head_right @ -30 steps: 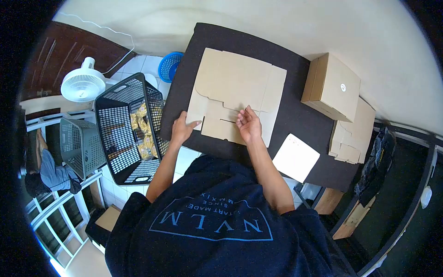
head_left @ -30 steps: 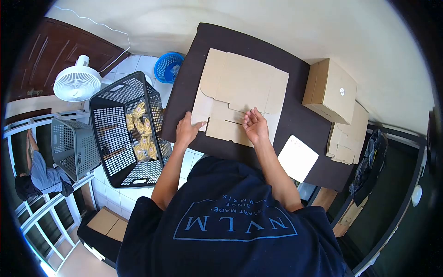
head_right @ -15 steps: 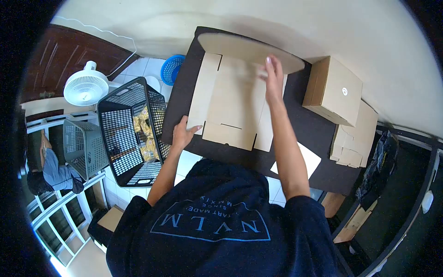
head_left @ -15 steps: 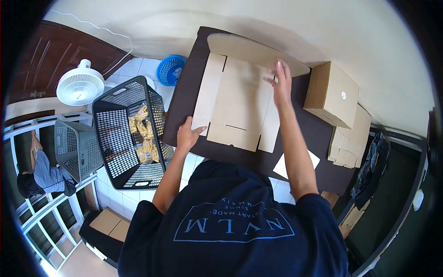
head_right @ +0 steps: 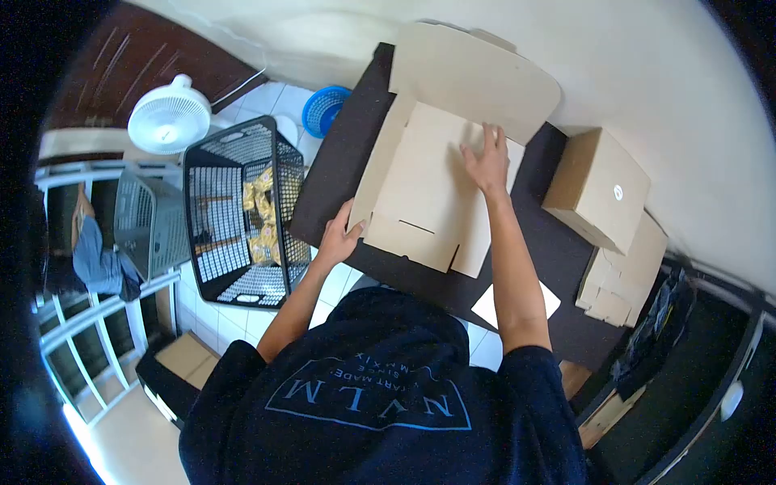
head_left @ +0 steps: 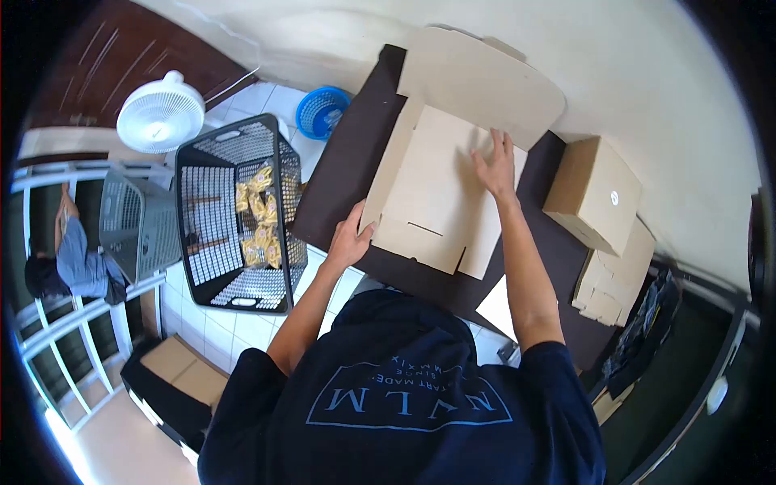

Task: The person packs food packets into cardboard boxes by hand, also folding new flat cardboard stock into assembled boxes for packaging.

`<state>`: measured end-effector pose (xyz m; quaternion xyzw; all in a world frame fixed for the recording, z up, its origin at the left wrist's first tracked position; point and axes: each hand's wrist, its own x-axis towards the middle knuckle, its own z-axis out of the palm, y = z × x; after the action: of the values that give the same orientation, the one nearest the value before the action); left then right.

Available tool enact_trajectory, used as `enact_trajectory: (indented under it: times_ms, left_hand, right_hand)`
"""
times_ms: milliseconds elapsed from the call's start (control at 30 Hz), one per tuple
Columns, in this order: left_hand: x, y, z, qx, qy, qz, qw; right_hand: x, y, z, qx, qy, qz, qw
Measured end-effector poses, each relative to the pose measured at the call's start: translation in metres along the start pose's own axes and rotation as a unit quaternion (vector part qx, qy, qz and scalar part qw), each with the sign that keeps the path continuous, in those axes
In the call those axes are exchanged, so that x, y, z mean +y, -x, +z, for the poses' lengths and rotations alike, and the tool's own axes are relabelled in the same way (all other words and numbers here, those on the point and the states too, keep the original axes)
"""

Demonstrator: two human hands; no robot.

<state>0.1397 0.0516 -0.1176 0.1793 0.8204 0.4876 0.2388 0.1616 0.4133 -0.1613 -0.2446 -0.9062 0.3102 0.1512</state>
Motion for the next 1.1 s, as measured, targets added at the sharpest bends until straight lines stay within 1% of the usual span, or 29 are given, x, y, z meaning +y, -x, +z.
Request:
enact_trajectory:
  times_ms: [33,67,133,167,200,233,333,367,433,467,500,533,567,600,633,667,700,733,767,833,867,933,967,1033,1067,1100]
  left_hand:
    - [-0.001,0.004,0.0,-0.003,0.0,-0.005,1.0]
    - [-0.002,0.01,0.001,0.003,-0.008,0.015,1.0]
    - [0.005,0.029,0.005,0.011,0.005,-0.012,1.0]
    - [0.008,0.038,0.008,0.006,0.018,-0.028,0.999]
    - [0.009,0.049,0.015,0.036,0.007,0.011,0.999]
    - [0.011,0.062,0.021,0.048,0.007,0.004,0.999]
    - [0.021,0.103,0.037,0.079,-0.025,-0.064,0.995]
    - [0.024,0.116,0.043,0.09,-0.028,-0.069,0.993]
    - [0.025,0.142,0.059,0.116,-0.103,-0.077,0.985]
    - [0.018,0.153,0.066,0.101,-0.127,-0.085,0.983]
    - [0.02,0.16,0.073,0.11,-0.128,-0.091,0.981]
    - [0.022,0.163,0.081,0.114,-0.144,-0.03,0.982]
    - [0.024,0.166,0.089,0.116,-0.16,0.03,0.98]
    - [0.027,0.166,0.097,0.083,-0.17,0.036,0.981]
    - [0.029,0.165,0.106,0.087,-0.172,0.037,0.981]
    - [0.028,0.161,0.114,0.076,-0.218,0.007,0.973]
    - [0.026,0.158,0.122,0.065,-0.261,-0.025,0.963]
    - [0.022,0.154,0.128,0.063,-0.252,-0.036,0.965]
    - [0.019,0.15,0.131,0.068,-0.251,-0.037,0.965]
    - [0.012,0.143,0.136,0.094,-0.282,-0.019,0.955]
    - [0.009,0.139,0.138,0.101,-0.281,-0.02,0.954]
    - [0.005,0.133,0.137,0.121,-0.333,-0.02,0.935]
    - [0.003,0.128,0.134,0.122,-0.335,-0.022,0.934]
    - [0.001,0.111,0.124,0.133,-0.416,-0.022,0.899]
    - [-0.005,0.101,0.118,0.143,-0.421,0.0,0.896]
    - [-0.006,0.092,0.112,0.141,-0.417,-0.004,0.898]
  right_hand:
    - [-0.001,0.006,0.002,-0.001,0.015,0.004,1.0]
    - [-0.001,0.014,0.003,-0.014,0.01,-0.005,1.0]
    - [-0.005,0.026,-0.001,-0.049,0.031,0.015,0.998]
    - [-0.008,0.033,0.0,-0.057,0.028,0.005,0.998]
    - [-0.011,0.038,0.001,-0.081,0.059,-0.013,0.995]
    - [-0.013,0.046,0.002,-0.104,0.089,-0.031,0.99]
    - [-0.027,0.067,0.007,-0.142,0.082,-0.076,0.983]
    - [-0.032,0.074,0.009,-0.158,0.076,-0.094,0.98]
    - [-0.041,0.089,0.011,-0.176,0.054,-0.116,0.976]
    - [-0.045,0.096,0.012,-0.187,0.056,-0.138,0.971]
    - [-0.044,0.101,0.012,-0.195,0.059,-0.16,0.966]
    - [-0.043,0.104,0.012,-0.199,0.055,-0.166,0.964]
    - [-0.043,0.105,0.012,-0.201,0.044,-0.169,0.964]
    - [-0.041,0.106,0.011,-0.201,0.034,-0.171,0.964]
    - [-0.04,0.105,0.009,-0.199,0.024,-0.173,0.964]
    - [-0.04,0.106,0.008,-0.195,0.022,-0.176,0.964]
    - [-0.043,0.11,0.008,-0.168,-0.022,-0.19,0.967]
    - [-0.048,0.114,0.009,-0.142,-0.066,-0.203,0.966]
    - [-0.055,0.122,0.011,-0.143,-0.067,-0.209,0.965]
    - [-0.076,0.144,0.014,-0.158,-0.072,-0.276,0.945]
    - [-0.084,0.15,0.017,-0.159,-0.073,-0.283,0.943]
    - [-0.088,0.163,0.031,-0.238,0.024,-0.32,0.917]
    - [-0.085,0.168,0.035,-0.238,0.022,-0.322,0.916]
    - [-0.075,0.173,0.044,-0.168,0.033,-0.367,0.914]
    - [-0.072,0.172,0.048,-0.171,0.034,-0.365,0.914]
    - [-0.069,0.172,0.047,-0.177,0.033,-0.369,0.912]
